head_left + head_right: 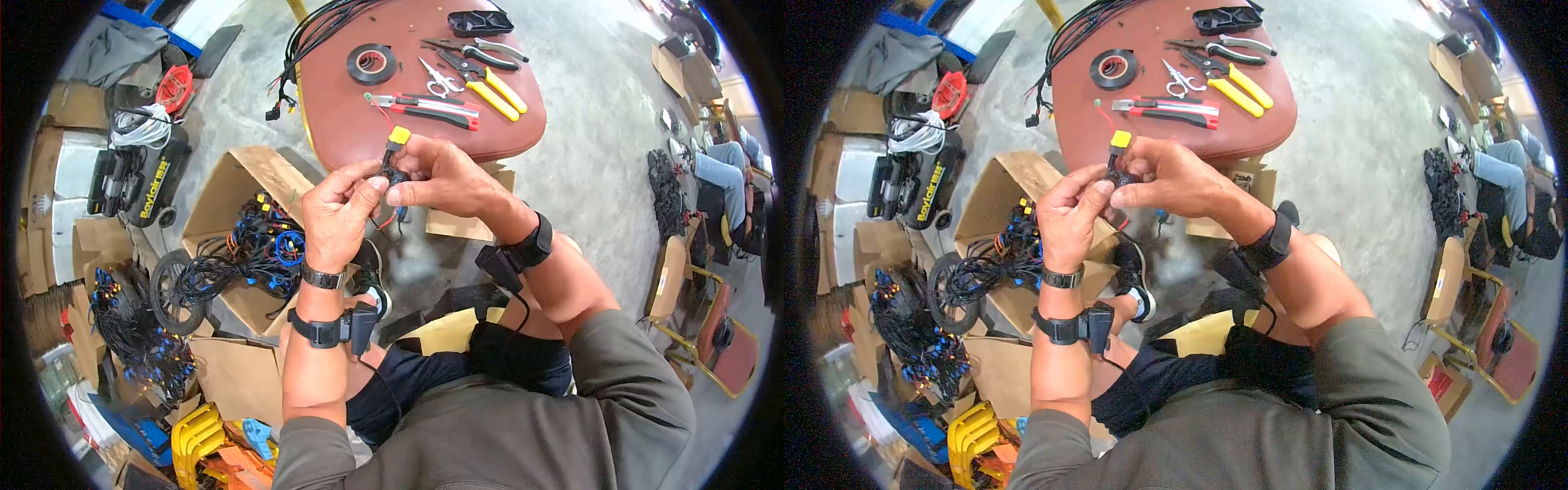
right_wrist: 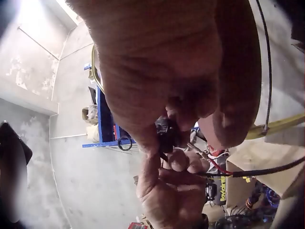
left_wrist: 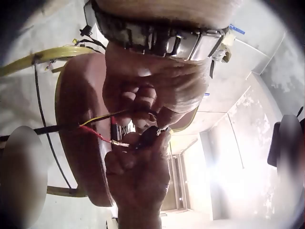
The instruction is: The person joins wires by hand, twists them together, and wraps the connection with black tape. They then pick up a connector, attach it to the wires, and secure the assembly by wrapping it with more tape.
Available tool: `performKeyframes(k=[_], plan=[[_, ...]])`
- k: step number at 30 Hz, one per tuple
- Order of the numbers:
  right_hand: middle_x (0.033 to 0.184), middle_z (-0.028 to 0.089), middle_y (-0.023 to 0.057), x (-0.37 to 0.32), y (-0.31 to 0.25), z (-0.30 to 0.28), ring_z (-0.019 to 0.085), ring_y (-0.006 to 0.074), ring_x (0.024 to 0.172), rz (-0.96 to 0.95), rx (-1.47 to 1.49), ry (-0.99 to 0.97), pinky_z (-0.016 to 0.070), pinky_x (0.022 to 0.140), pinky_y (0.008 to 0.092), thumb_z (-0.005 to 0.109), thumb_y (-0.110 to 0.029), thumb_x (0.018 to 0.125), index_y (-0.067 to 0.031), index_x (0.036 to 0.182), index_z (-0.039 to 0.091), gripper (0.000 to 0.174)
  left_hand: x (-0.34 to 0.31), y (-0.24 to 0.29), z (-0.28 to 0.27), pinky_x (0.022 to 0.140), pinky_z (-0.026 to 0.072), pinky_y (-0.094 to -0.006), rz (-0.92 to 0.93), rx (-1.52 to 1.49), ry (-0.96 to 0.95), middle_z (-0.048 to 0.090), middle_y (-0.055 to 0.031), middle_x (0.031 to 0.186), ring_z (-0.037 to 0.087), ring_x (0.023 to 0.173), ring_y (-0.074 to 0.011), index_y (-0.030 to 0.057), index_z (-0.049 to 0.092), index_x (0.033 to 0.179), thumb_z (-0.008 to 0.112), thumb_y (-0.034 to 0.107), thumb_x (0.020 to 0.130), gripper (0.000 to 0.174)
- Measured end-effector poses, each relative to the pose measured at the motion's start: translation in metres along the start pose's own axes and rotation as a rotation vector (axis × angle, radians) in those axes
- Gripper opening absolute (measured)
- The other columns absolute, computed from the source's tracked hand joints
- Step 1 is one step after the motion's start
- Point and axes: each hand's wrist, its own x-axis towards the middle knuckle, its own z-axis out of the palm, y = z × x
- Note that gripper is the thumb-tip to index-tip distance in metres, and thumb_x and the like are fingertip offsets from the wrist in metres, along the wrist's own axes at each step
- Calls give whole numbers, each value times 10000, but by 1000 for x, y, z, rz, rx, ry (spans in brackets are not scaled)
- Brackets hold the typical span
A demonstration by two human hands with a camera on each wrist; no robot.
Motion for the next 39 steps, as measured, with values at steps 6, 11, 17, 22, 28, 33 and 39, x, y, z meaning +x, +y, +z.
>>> performKeyframes(k=[6,11,17,22,28,33,39], plan=[[847,540,-37,3,-7,12,487,77,818,-48,62,-27,436,720,261,831,-234,808,0,1059,592,418,-2,-4,-1,531,448,-212,-16,26,66,639,-1,757,552,622,-54,-24,690,1058,694,49,916,160],[918,575,-15,3,10,2,495,76,844,8,41,-73,450,774,260,778,-150,835,7,1067,593,335,3,-9,5,524,450,-212,-81,-56,33,634,2,745,550,603,-52,-36,687,1044,721,57,898,176],[983,625,16,1,-16,-1,547,90,917,-96,63,-115,476,815,291,738,-82,847,1,1104,604,301,10,-10,19,523,426,-204,-102,-20,85,614,24,721,527,606,-35,-38,704,985,738,37,874,139],[908,618,-39,2,-2,-12,531,29,793,-140,239,-40,452,676,241,713,-143,919,-41,1201,619,314,14,-9,20,531,397,-202,-35,103,74,578,48,687,476,613,-23,-34,710,965,734,12,860,117],[733,566,-76,0,-3,-19,466,-9,628,-69,119,117,371,541,175,673,-111,941,-49,1045,688,123,16,-16,18,617,420,-187,91,265,-27,610,48,780,494,679,-24,-15,702,981,727,-4,864,121],[775,600,-48,2,-1,-22,489,17,619,-92,188,187,402,547,185,679,-134,936,-44,1030,684,131,14,-4,32,568,428,-211,2,161,-26,614,31,773,501,644,-29,-21,707,1014,733,-15,838,178],[800,630,-34,3,1,-20,506,26,608,-89,244,200,408,530,186,708,-192,916,-49,1039,687,190,15,-8,24,540,430,-211,-6,118,-88,636,16,817,529,613,-39,-24,708,1045,747,-19,820,228]])
